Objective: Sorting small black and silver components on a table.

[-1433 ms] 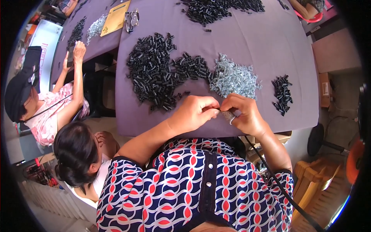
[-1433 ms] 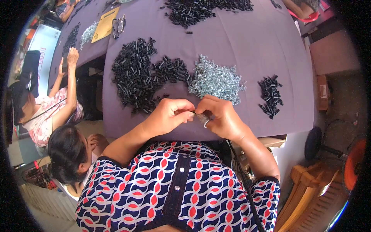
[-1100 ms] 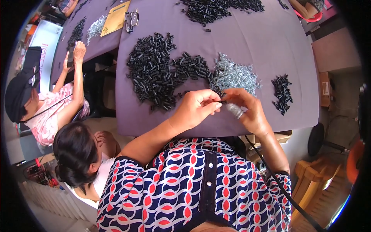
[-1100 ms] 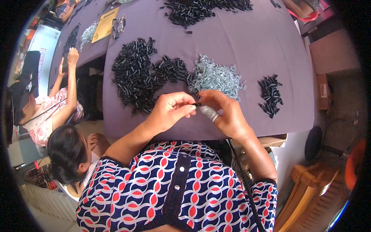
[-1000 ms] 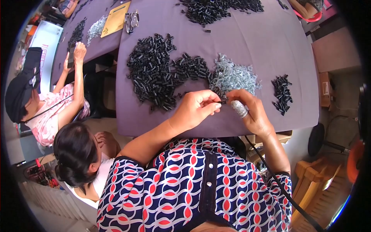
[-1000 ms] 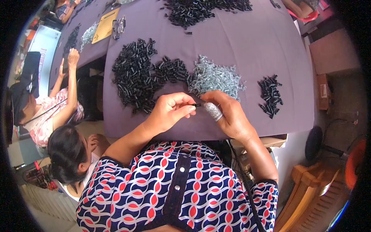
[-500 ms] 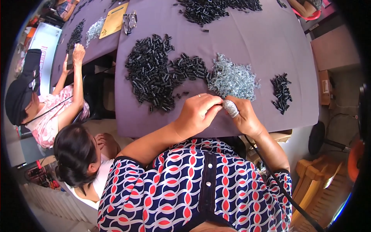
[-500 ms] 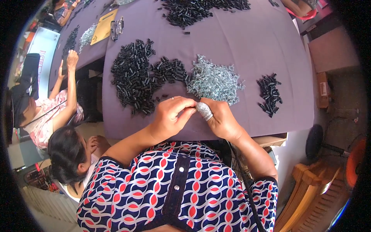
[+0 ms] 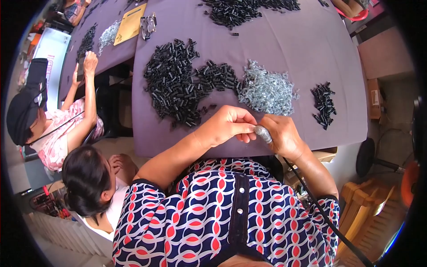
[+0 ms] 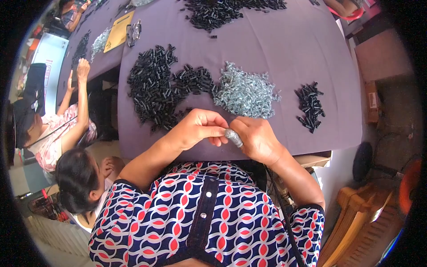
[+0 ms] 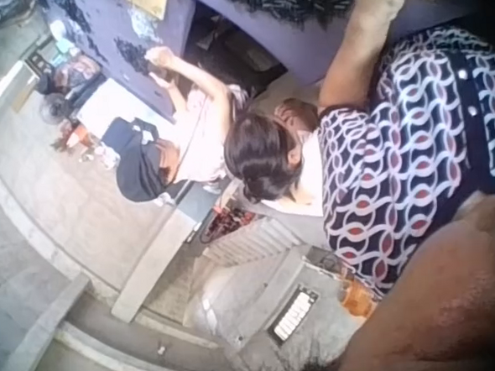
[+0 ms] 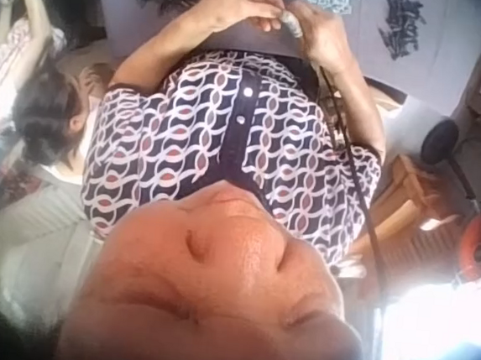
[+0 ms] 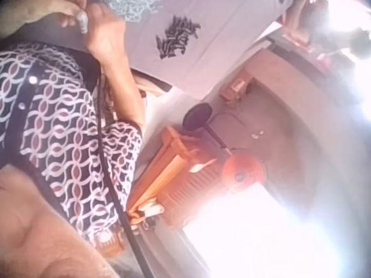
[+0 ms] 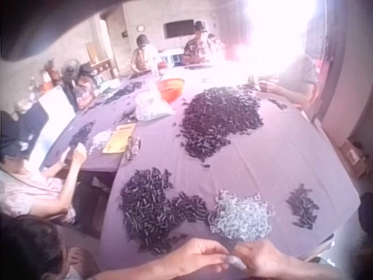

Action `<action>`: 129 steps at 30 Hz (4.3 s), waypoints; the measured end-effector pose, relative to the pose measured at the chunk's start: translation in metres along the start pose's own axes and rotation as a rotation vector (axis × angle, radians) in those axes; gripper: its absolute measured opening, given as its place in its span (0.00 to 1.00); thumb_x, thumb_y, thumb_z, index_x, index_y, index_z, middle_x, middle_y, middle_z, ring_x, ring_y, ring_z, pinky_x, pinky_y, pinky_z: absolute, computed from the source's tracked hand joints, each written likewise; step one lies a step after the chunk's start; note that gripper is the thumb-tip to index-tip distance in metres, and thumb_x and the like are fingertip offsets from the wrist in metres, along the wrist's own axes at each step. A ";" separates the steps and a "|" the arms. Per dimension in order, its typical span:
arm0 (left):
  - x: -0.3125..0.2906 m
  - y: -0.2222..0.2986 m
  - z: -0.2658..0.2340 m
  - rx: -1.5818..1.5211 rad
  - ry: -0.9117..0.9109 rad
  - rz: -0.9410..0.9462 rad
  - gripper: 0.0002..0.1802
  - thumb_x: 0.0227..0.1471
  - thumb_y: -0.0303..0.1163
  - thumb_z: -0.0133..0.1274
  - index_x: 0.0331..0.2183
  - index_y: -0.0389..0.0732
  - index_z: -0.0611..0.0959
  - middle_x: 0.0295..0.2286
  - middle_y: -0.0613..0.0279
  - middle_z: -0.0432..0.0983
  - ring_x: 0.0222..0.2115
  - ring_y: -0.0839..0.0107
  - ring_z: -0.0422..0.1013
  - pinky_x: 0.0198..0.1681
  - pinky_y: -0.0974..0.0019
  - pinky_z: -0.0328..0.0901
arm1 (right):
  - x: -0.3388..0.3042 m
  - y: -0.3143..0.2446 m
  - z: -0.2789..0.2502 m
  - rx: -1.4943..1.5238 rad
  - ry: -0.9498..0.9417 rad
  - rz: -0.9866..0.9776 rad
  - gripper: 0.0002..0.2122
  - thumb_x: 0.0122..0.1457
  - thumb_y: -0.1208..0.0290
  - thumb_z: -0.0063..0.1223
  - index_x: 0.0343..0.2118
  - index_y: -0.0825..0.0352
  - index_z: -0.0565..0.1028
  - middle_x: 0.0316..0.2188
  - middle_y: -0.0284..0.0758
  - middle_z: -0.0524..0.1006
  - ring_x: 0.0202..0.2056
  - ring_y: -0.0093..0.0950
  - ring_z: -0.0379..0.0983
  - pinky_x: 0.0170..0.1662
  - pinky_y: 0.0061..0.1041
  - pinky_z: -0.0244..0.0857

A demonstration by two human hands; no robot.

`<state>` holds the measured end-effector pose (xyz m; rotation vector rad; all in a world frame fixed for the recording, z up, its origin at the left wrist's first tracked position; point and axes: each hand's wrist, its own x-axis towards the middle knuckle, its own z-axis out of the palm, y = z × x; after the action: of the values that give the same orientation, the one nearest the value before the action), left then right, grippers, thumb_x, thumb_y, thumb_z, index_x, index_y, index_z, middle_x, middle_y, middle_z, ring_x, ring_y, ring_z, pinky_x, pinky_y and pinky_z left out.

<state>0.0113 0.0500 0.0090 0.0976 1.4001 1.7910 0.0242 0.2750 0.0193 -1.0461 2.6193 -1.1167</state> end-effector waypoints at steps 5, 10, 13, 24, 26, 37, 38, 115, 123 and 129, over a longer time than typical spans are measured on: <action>0.002 -0.004 0.010 -0.185 0.208 0.130 0.08 0.57 0.28 0.57 0.38 0.34 0.82 0.29 0.61 0.81 0.27 0.75 0.77 0.32 0.74 0.71 | 0.006 -0.006 -0.010 0.095 0.123 0.123 0.20 0.51 0.57 0.64 0.41 0.67 0.73 0.29 0.40 0.74 0.29 0.43 0.75 0.32 0.36 0.69; 0.000 -0.001 0.019 -0.237 0.306 0.147 0.08 0.55 0.25 0.58 0.37 0.33 0.82 0.32 0.61 0.80 0.32 0.76 0.76 0.36 0.74 0.70 | 0.014 -0.007 -0.007 -0.191 0.248 0.010 0.22 0.46 0.62 0.66 0.41 0.67 0.73 0.31 0.36 0.75 0.32 0.39 0.75 0.33 0.35 0.70; 0.003 -0.006 0.018 -0.169 0.299 0.188 0.07 0.54 0.23 0.59 0.36 0.32 0.83 0.32 0.62 0.80 0.33 0.78 0.74 0.38 0.74 0.69 | 0.018 -0.005 0.001 -0.223 0.254 -0.026 0.20 0.42 0.68 0.65 0.39 0.67 0.73 0.30 0.35 0.74 0.31 0.37 0.75 0.33 0.34 0.70; 0.001 -0.007 0.014 -0.481 0.094 0.015 0.10 0.59 0.32 0.54 0.37 0.37 0.85 0.33 0.63 0.80 0.35 0.73 0.76 0.42 0.68 0.71 | 0.017 -0.002 0.009 -0.054 0.251 0.011 0.19 0.49 0.64 0.64 0.40 0.68 0.73 0.30 0.38 0.74 0.29 0.39 0.74 0.31 0.34 0.69; 0.000 -0.005 0.015 -0.498 0.074 0.001 0.10 0.59 0.31 0.54 0.38 0.36 0.85 0.34 0.61 0.81 0.35 0.73 0.76 0.42 0.68 0.71 | 0.018 -0.003 0.007 0.030 0.224 -0.032 0.18 0.49 0.64 0.63 0.39 0.69 0.73 0.29 0.38 0.73 0.27 0.39 0.74 0.30 0.33 0.69; -0.004 -0.007 0.018 -0.574 0.024 -0.023 0.11 0.58 0.26 0.52 0.40 0.30 0.82 0.38 0.53 0.80 0.39 0.66 0.77 0.47 0.62 0.71 | 0.017 0.001 0.008 0.012 0.203 -0.152 0.19 0.50 0.61 0.62 0.40 0.68 0.73 0.30 0.38 0.73 0.29 0.39 0.74 0.32 0.34 0.69; -0.003 -0.007 0.019 -0.553 0.016 0.002 0.11 0.59 0.27 0.53 0.40 0.31 0.83 0.37 0.56 0.81 0.38 0.70 0.77 0.45 0.67 0.70 | 0.017 0.001 0.007 0.013 0.211 -0.174 0.19 0.50 0.61 0.62 0.40 0.68 0.72 0.30 0.38 0.73 0.29 0.39 0.74 0.32 0.34 0.69; 0.001 -0.006 0.014 -0.278 0.089 0.027 0.09 0.57 0.30 0.57 0.37 0.34 0.85 0.34 0.62 0.81 0.34 0.76 0.76 0.40 0.73 0.70 | 0.014 -0.007 0.001 -0.097 0.241 -0.091 0.18 0.45 0.65 0.64 0.39 0.68 0.75 0.28 0.37 0.73 0.30 0.37 0.74 0.33 0.34 0.70; -0.002 -0.007 0.015 -0.351 0.077 0.028 0.10 0.58 0.29 0.56 0.39 0.34 0.84 0.34 0.62 0.80 0.34 0.74 0.76 0.42 0.70 0.71 | 0.011 -0.006 0.002 0.018 0.183 -0.096 0.21 0.46 0.69 0.63 0.44 0.70 0.73 0.32 0.40 0.75 0.33 0.40 0.75 0.36 0.35 0.71; -0.001 -0.001 0.018 -0.336 0.086 0.017 0.10 0.57 0.26 0.54 0.40 0.32 0.83 0.37 0.56 0.81 0.38 0.69 0.77 0.45 0.64 0.71 | 0.012 -0.009 0.001 0.055 0.180 -0.048 0.24 0.48 0.69 0.62 0.49 0.71 0.71 0.33 0.41 0.76 0.34 0.41 0.76 0.36 0.36 0.71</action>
<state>0.0225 0.0631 0.0155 -0.1460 1.1395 2.0388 0.0210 0.2624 0.0263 -1.0490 2.6927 -1.3451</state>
